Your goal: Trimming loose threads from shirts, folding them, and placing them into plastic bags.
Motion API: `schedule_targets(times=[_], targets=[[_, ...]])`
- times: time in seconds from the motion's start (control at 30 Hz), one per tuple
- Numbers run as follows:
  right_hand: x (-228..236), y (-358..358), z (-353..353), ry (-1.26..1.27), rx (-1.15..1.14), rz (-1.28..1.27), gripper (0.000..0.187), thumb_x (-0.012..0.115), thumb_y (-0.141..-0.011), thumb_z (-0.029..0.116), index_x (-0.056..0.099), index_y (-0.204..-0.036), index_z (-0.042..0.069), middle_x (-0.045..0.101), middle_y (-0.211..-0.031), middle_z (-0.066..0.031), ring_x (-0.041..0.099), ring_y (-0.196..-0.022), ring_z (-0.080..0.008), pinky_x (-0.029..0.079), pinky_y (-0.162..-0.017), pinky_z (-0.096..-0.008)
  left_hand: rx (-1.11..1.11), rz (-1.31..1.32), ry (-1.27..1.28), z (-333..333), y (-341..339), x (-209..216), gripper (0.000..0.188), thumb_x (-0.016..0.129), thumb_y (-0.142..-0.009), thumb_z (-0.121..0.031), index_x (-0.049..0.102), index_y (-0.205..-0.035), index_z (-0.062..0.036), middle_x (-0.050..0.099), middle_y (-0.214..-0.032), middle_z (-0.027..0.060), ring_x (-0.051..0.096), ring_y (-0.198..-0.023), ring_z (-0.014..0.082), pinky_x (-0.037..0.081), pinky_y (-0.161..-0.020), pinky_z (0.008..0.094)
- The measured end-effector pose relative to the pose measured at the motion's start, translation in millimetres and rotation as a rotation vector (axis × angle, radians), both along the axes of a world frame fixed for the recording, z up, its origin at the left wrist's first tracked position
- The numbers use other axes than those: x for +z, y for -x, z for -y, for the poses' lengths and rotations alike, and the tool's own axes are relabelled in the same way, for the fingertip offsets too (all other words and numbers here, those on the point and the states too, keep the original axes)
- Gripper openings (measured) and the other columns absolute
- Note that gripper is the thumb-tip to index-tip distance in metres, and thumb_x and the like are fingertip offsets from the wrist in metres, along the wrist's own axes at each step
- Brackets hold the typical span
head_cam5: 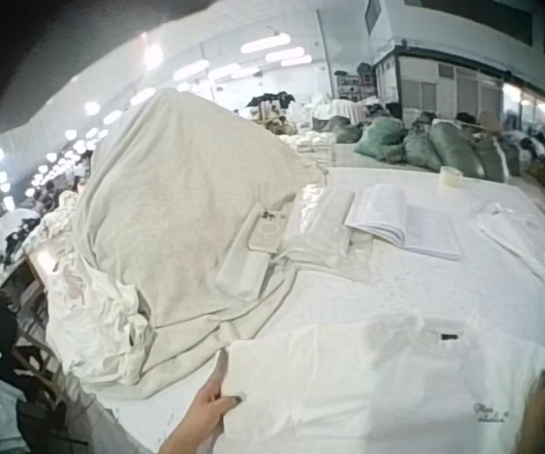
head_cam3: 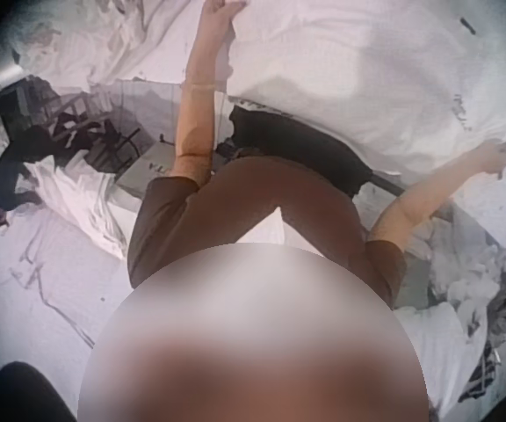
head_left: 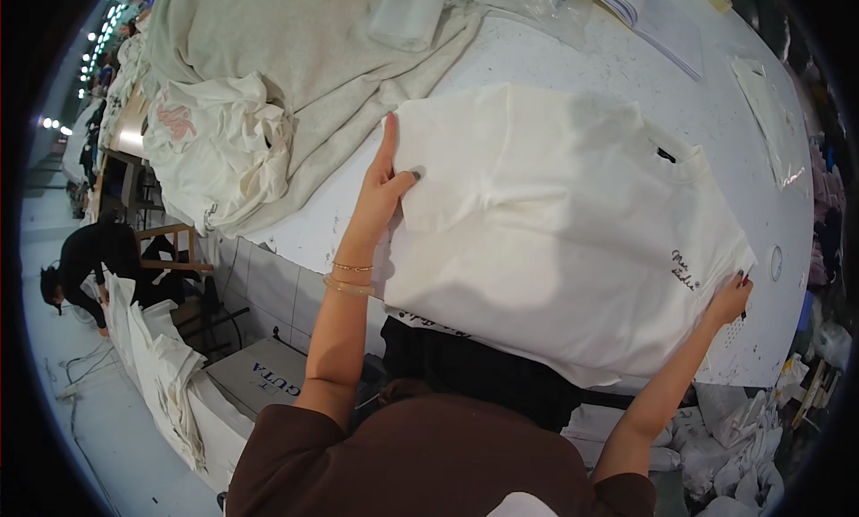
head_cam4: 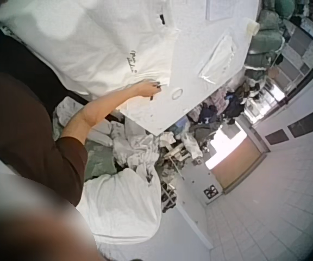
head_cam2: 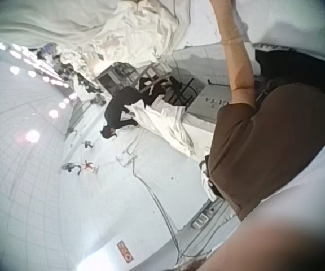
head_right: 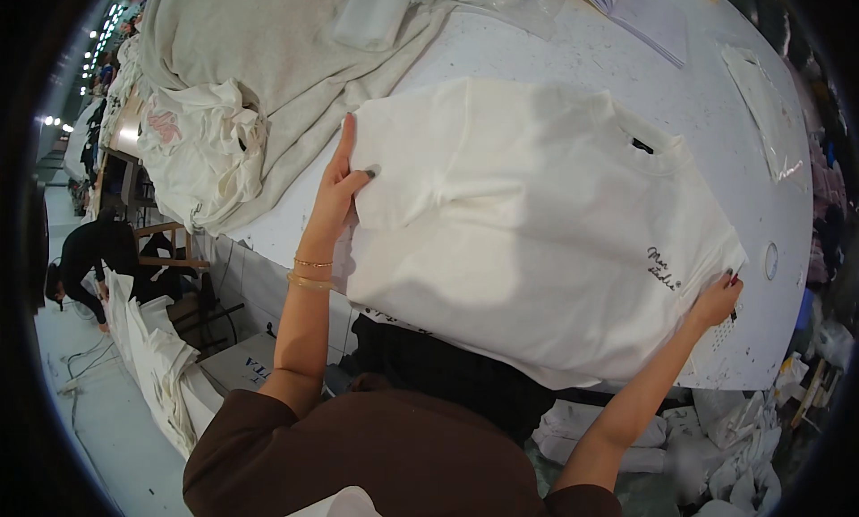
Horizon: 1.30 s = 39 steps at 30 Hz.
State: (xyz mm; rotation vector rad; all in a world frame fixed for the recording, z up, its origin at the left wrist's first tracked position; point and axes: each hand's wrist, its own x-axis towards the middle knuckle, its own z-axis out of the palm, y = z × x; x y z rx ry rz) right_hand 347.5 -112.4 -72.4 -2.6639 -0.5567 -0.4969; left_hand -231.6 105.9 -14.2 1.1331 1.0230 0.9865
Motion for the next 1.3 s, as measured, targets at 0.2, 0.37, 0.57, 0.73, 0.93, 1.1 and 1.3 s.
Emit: schedule_targets(times=[0.2, 0.37, 0.57, 0.73, 0.93, 1.1, 1.3], targets=[[2, -9, 6, 0.007, -0.033, -0.02, 0.037, 0.047, -0.094, 0.036, 0.058, -0.111, 0.005, 0.066, -0.104, -0.0165, 0.062, -0.092, -0.0392, 0.047, -0.077, -0.0473, -0.032, 0.226, 0.101, -1, 3, 1, 0.087, 0.041, -0.071, 0.006, 0.013, -0.151, -0.0111, 0.032, -0.149, -0.0004, 0.046, -0.073, -0.0006, 0.04, -0.066, 0.0138], [17, 8, 5, -0.199, -0.06, 0.095, 0.036, 0.052, -0.093, 0.033, 0.057, -0.103, 0.0, 0.066, -0.097, -0.0201, 0.062, -0.089, -0.0398, 0.048, -0.075, -0.0463, 0.088, 0.35, 0.066, -19, -8, -1, 0.086, 0.043, -0.07, 0.0, 0.018, -0.151, -0.0129, 0.048, -0.136, 0.0007, 0.048, -0.066, 0.001, 0.04, -0.061, 0.0148], [60, 109, -32, -0.641, 0.21, 0.185, 0.028, 0.056, -0.093, 0.023, 0.056, -0.093, -0.005, 0.063, -0.081, -0.0164, 0.059, -0.07, -0.0279, 0.046, -0.064, -0.0371, -0.41, 0.315, -0.087, -16, -132, 87, 0.085, 0.052, -0.083, -0.003, 0.002, -0.151, -0.0113, 0.065, -0.087, 0.0139, 0.061, -0.067, 0.0187, 0.052, -0.063, 0.028], [72, 170, -45, -1.052, 0.278, -0.529, 0.027, 0.055, -0.094, 0.022, 0.049, -0.073, 0.008, 0.047, -0.062, 0.0014, 0.039, -0.049, -0.006, 0.031, -0.045, -0.0213, -1.05, 0.119, -0.509, 102, -171, 51, 0.072, 0.062, -0.085, -0.006, 0.027, -0.147, -0.0147, 0.043, -0.142, 0.0105, 0.063, -0.095, 0.0241, 0.051, -0.085, 0.0329], [65, 215, -27, -0.709, 0.339, -0.982, 0.015, 0.059, -0.09, 0.016, 0.065, -0.086, 0.003, 0.046, -0.063, 0.0053, 0.036, -0.05, -0.0025, 0.025, -0.044, -0.0201, -1.042, -0.149, -0.326, 126, -109, 41, 0.039, 0.062, -0.081, -0.004, 0.057, -0.12, -0.0072, 0.058, -0.116, 0.0123, 0.059, -0.098, 0.032, 0.049, -0.083, 0.0378], [75, 267, -36, -0.384, 0.519, -1.111, 0.018, 0.061, -0.086, 0.014, 0.067, -0.087, -0.003, 0.069, -0.08, -0.0038, 0.051, -0.063, -0.0063, 0.042, -0.061, -0.0222, -0.548, -0.485, -0.596, 101, -75, 45, 0.021, 0.067, -0.074, 0.0, 0.061, -0.094, -0.0039, 0.058, -0.096, 0.0113, 0.056, -0.089, 0.0298, 0.047, -0.077, 0.0379], [69, 314, -62, -0.238, 0.765, -0.905, 0.016, 0.066, -0.082, 0.012, 0.063, -0.085, -0.004, 0.06, -0.076, -0.0104, 0.051, -0.066, -0.0109, 0.043, -0.064, -0.0275, -0.25, -0.751, -0.712, 89, -83, 18, 0.033, 0.072, -0.071, -0.003, 0.056, -0.1, -0.0052, 0.054, -0.096, 0.0082, 0.053, -0.093, 0.0287, 0.046, -0.075, 0.0365]])
